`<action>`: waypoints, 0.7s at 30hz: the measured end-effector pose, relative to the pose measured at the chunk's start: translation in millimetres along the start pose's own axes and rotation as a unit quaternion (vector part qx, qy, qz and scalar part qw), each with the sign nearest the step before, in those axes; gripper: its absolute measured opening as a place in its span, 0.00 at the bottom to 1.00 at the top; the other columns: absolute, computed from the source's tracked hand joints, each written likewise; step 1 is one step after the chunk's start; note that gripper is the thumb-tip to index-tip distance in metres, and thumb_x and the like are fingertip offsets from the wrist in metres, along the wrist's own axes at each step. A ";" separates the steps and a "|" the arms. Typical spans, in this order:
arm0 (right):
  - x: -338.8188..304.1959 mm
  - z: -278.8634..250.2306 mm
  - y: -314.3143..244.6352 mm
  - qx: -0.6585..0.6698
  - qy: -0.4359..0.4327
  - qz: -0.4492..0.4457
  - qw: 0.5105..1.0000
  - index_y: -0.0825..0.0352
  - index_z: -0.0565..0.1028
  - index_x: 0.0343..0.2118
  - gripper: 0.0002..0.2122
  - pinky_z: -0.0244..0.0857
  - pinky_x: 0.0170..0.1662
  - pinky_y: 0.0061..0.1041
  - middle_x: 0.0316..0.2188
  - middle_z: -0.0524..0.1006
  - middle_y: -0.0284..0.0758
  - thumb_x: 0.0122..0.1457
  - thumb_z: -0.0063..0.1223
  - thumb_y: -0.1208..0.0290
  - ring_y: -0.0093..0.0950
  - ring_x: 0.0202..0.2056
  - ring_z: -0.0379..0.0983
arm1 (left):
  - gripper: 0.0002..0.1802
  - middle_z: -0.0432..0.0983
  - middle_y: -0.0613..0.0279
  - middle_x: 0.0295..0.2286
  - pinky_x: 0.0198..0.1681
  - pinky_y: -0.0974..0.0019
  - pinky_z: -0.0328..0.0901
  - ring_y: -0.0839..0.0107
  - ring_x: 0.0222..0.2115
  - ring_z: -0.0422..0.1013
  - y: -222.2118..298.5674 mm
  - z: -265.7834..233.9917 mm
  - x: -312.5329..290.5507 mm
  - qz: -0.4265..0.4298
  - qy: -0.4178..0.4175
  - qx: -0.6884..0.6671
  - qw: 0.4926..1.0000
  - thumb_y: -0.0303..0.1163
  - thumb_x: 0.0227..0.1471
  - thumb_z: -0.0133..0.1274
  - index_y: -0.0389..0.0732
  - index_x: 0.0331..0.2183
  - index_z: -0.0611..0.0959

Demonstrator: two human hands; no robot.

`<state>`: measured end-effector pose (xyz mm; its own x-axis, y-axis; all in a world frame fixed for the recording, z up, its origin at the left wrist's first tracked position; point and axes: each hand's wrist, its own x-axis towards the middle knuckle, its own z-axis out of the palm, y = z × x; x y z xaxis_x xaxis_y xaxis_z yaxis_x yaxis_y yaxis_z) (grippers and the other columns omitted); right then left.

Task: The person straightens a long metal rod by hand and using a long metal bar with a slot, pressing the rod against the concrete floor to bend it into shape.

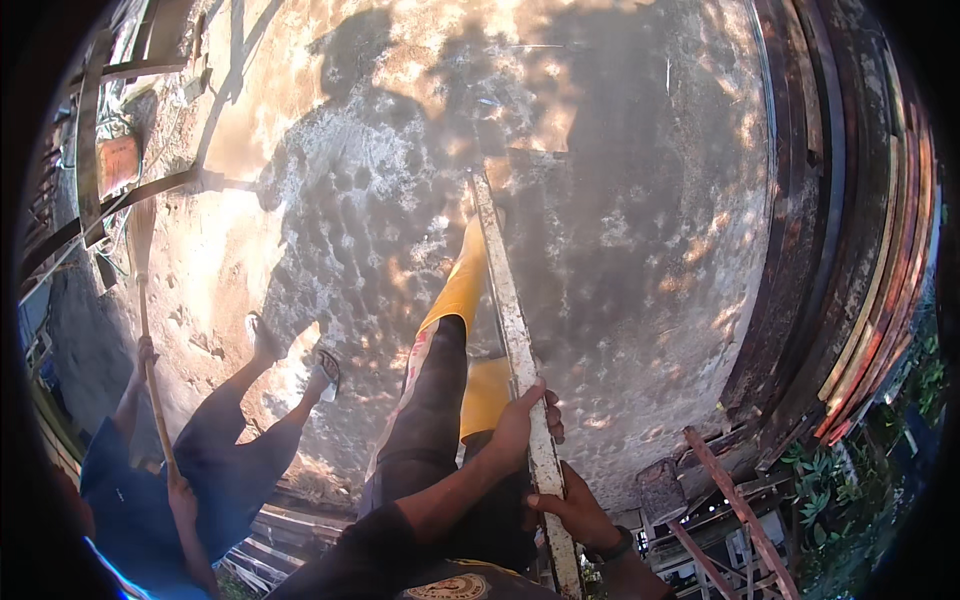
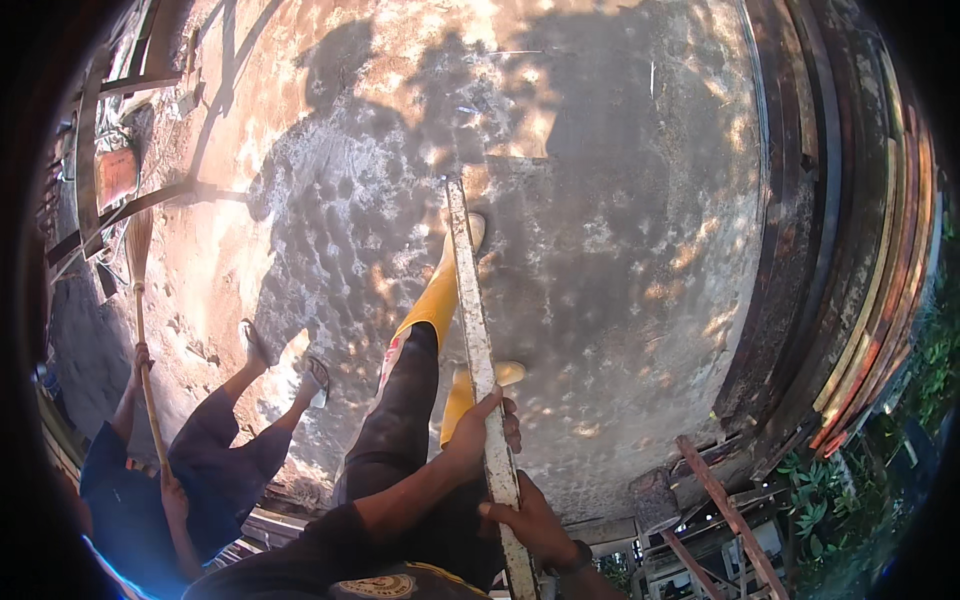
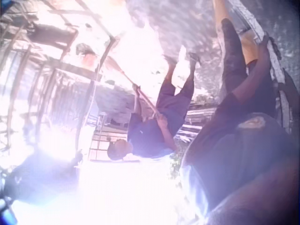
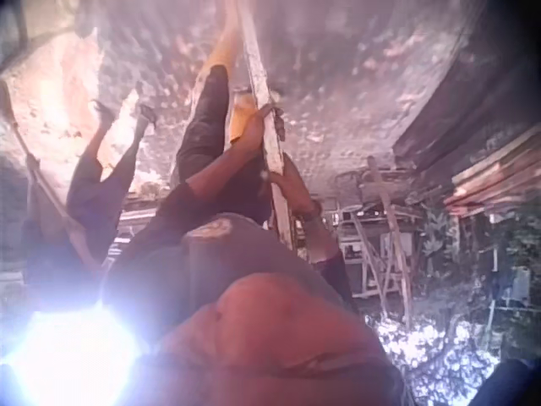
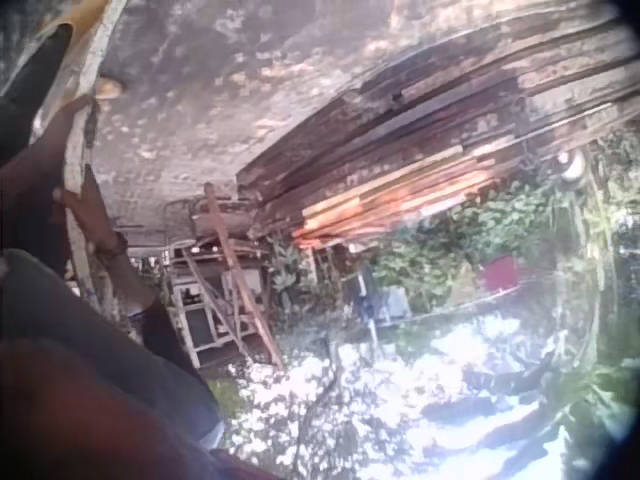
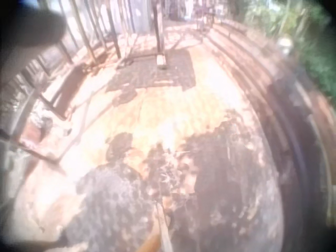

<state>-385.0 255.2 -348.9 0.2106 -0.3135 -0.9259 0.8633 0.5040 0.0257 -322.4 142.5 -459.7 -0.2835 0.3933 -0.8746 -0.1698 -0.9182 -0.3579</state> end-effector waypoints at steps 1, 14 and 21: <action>-14.6 0.9 5.0 0.029 0.001 0.002 1.000 0.73 0.60 0.49 0.22 0.71 0.33 0.23 0.33 0.74 0.38 0.56 0.54 0.70 0.27 0.34 0.77 | 0.19 0.65 0.66 0.16 0.25 0.64 0.64 0.67 0.18 0.66 2.8 1.3 5.2 0.012 -0.022 -0.019 1.000 0.50 0.60 0.45 0.44 0.30 0.70; -135.3 20.2 34.7 0.645 -0.303 -0.029 0.701 0.71 0.55 0.59 0.32 0.67 0.29 0.22 0.33 0.67 0.36 0.53 0.51 0.66 0.23 0.26 0.69 | 0.20 0.67 0.65 0.21 0.28 0.65 0.65 0.71 0.21 0.66 -8.3 50.1 -40.6 0.084 -0.055 -0.094 0.990 0.48 0.58 0.45 0.39 0.38 0.71; -148.4 66.1 -41.8 0.665 -0.294 0.036 0.685 0.72 0.58 0.58 0.28 0.59 0.21 0.17 0.28 0.62 0.32 0.55 0.48 0.67 0.20 0.20 0.60 | 0.20 0.70 0.61 0.24 0.33 0.58 0.69 0.64 0.25 0.71 -40.8 101.8 -144.7 0.044 -0.105 -0.026 0.993 0.49 0.56 0.49 0.42 0.39 0.70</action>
<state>-422.0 227.5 -187.7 0.0851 -0.7930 -0.6032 0.4126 -0.5230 0.7458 -370.5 127.9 -285.2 -0.4868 0.3066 -0.8179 -0.0876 -0.9488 -0.3036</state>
